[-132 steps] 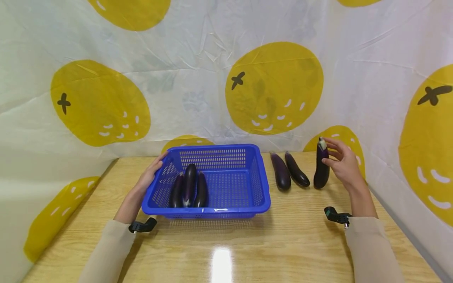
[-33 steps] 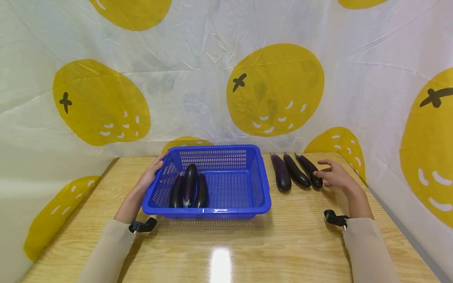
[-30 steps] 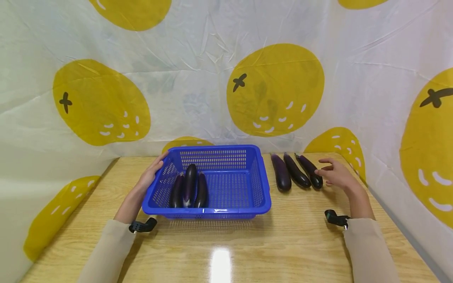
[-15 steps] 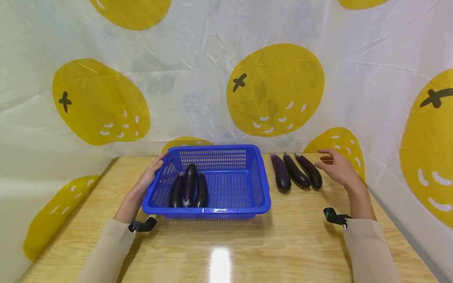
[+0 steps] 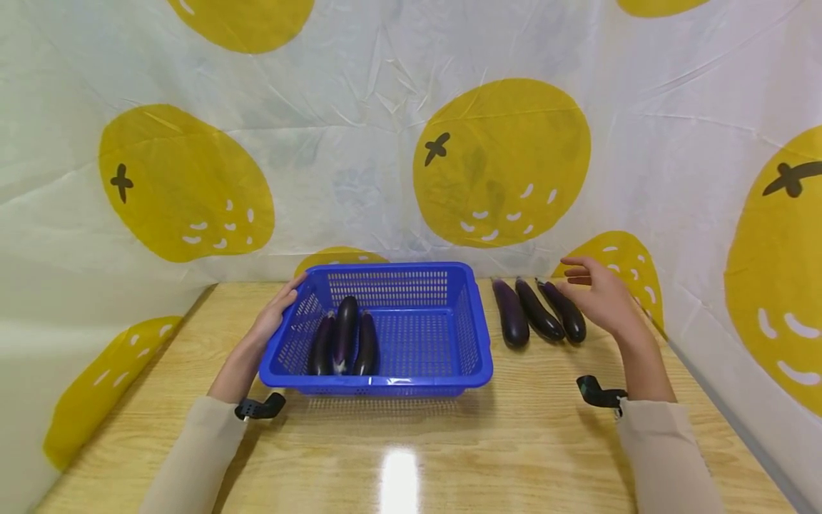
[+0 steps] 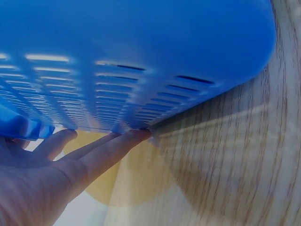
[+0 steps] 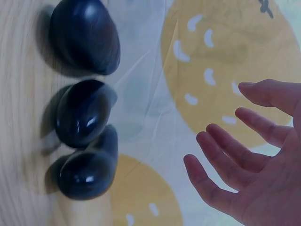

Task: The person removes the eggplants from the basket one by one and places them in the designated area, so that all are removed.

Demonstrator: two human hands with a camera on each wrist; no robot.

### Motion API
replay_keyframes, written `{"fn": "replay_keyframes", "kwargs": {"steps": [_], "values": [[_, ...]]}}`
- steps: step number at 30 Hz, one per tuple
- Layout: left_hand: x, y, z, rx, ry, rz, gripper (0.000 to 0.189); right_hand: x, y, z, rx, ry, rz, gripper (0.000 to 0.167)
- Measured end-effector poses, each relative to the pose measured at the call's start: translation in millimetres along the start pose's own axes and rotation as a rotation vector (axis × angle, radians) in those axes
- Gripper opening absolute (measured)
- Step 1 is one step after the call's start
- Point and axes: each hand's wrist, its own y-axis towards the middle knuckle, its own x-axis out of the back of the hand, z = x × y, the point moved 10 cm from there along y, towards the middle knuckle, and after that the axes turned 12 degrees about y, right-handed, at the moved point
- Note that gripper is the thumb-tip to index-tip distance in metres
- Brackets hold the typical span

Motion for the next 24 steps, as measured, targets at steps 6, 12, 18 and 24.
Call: {"fn": "replay_keyframes", "kwargs": {"steps": [6, 12, 18, 24], "values": [[-0.5, -1.5, -2.0, -0.002, 0.004, -0.006, 0.052, -10, 1.6, 13, 0.005, 0.012, 0.021, 0.063], [-0.3, -2.1, -1.2, -0.001, -0.022, 0.004, 0.052, -22, 2.5, 31, 0.061, 0.04, 0.029, 0.061], [-0.5, -2.6, -1.8, -0.004, -0.033, 0.011, 0.053, -34, 2.7, 53, 0.124, 0.069, 0.058, 0.058], [-2.2, -2.0, -1.8, -0.001, -0.025, 0.008, 0.052, -50, 7.3, 80, 0.168, 0.081, 0.098, 0.055]]}}
